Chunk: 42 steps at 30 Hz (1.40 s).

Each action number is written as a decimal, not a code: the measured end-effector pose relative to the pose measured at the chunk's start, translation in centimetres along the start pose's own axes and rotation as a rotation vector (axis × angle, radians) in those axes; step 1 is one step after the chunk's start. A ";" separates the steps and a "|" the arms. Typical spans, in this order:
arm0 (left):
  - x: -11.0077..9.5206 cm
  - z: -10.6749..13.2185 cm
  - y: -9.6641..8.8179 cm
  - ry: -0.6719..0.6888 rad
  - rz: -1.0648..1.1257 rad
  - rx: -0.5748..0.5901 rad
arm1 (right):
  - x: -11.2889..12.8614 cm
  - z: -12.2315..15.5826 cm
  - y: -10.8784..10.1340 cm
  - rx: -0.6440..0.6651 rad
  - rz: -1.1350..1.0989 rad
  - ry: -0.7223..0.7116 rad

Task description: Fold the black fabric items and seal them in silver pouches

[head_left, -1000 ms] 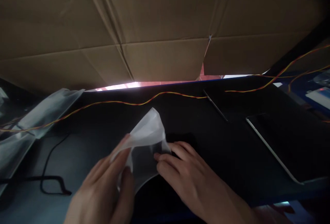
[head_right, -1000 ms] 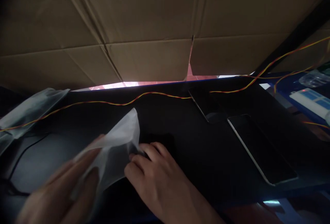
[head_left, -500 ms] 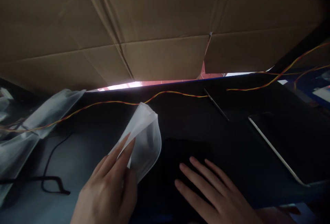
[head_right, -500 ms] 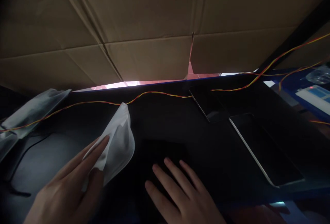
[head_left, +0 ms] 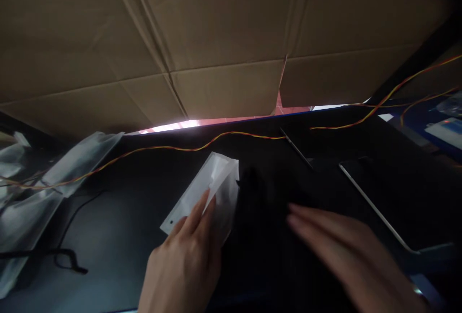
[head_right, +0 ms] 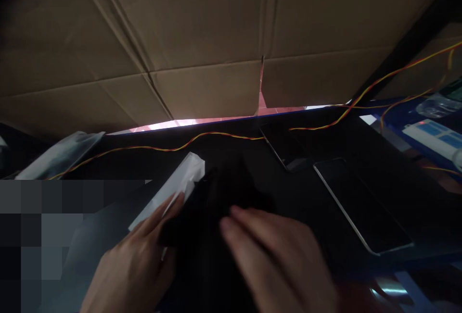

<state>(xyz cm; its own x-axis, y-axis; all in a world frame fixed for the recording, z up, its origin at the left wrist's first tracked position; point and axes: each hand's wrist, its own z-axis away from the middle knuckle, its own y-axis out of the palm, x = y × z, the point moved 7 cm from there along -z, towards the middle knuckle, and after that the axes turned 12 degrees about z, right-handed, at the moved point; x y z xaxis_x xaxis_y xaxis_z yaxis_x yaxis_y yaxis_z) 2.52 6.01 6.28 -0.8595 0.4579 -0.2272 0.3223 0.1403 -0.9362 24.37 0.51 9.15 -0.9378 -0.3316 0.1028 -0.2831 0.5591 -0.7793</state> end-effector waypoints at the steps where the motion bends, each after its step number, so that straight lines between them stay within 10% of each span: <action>1: -0.4 0.0 0.1 0.019 0.050 0.006 | 1.1 -0.6 0.8 -0.004 -0.039 -0.019; 6: -1.5 0.0 0.0 0.144 0.200 -0.082 | 3.9 -1.4 5.9 0.172 -0.017 -0.009; 18: 1.5 1.1 0.8 0.240 0.257 0.085 | 3.8 -3.2 5.5 0.617 -0.419 -0.363; 27: 1.6 0.3 2.1 0.208 0.343 0.186 | 5.4 -3.7 11.3 0.491 -0.374 -0.124; 42: 1.1 1.6 2.4 0.320 0.258 0.216 | 5.6 -2.4 5.9 0.509 -0.522 -0.282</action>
<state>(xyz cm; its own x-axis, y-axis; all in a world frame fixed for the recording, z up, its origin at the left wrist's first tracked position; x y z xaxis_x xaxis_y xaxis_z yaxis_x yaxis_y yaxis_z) 1.71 5.46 3.38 -0.5856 0.7064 -0.3976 0.3904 -0.1841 -0.9020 16.98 3.78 6.63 -0.6029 -0.6745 0.4261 -0.4827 -0.1168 -0.8680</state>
